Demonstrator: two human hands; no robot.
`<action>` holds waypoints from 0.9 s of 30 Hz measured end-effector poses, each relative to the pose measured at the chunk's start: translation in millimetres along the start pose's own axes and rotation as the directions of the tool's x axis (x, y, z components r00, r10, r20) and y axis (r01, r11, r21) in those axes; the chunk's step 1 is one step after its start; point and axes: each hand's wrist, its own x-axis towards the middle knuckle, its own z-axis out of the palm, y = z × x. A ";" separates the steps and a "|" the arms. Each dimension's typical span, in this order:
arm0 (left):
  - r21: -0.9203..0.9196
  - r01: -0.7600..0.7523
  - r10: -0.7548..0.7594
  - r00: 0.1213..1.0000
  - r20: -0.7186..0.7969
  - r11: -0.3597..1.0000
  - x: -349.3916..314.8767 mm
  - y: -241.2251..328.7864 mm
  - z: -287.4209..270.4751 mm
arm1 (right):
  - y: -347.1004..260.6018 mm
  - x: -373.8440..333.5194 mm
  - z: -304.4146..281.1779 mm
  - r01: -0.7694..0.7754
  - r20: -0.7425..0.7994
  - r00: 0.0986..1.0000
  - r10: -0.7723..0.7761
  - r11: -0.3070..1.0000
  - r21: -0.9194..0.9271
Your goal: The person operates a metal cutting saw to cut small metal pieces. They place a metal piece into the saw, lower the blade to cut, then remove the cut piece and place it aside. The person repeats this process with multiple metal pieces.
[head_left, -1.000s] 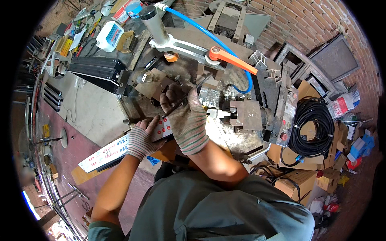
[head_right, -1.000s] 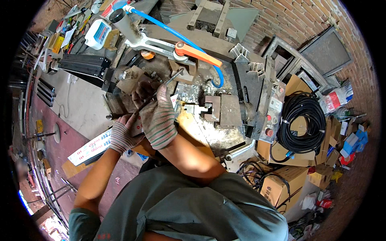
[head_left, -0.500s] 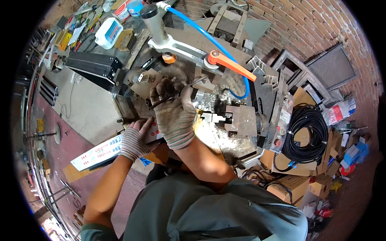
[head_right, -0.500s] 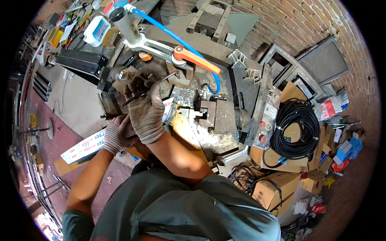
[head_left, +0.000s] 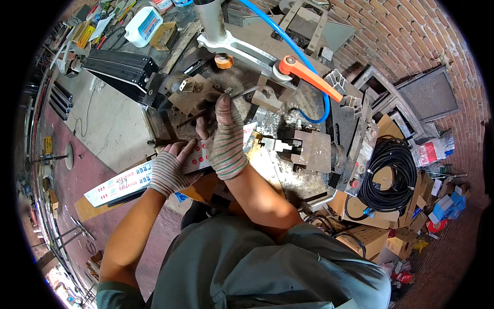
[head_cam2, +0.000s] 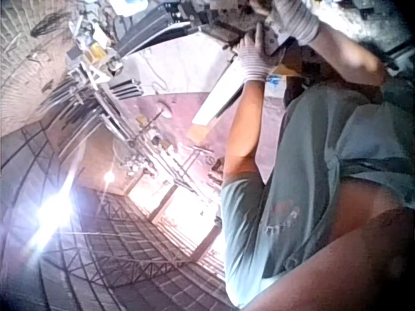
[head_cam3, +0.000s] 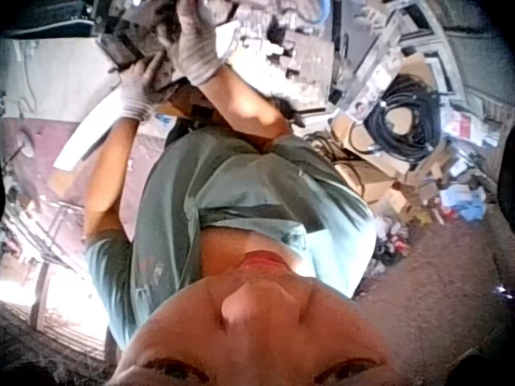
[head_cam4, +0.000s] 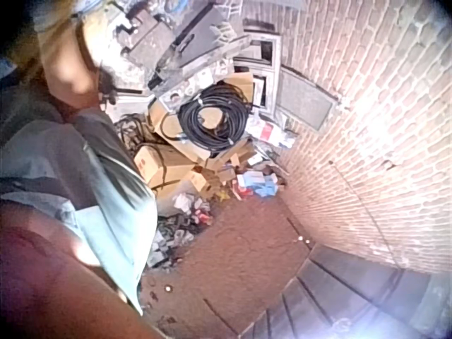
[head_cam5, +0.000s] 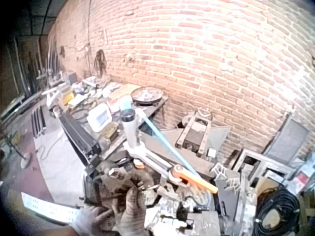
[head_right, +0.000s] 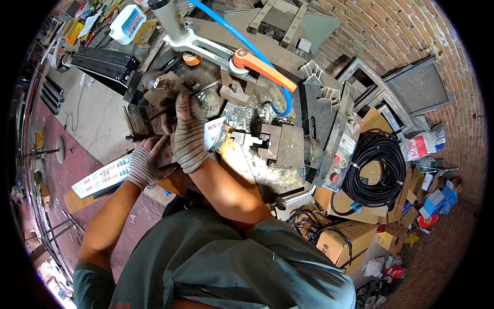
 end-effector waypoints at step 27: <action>-0.020 0.003 -0.002 1.000 0.013 1.000 -0.3 -0.1 -2.3 | -20.4 18.8 -20.0 0.012 0.023 1.000 -0.011 0.999 -0.038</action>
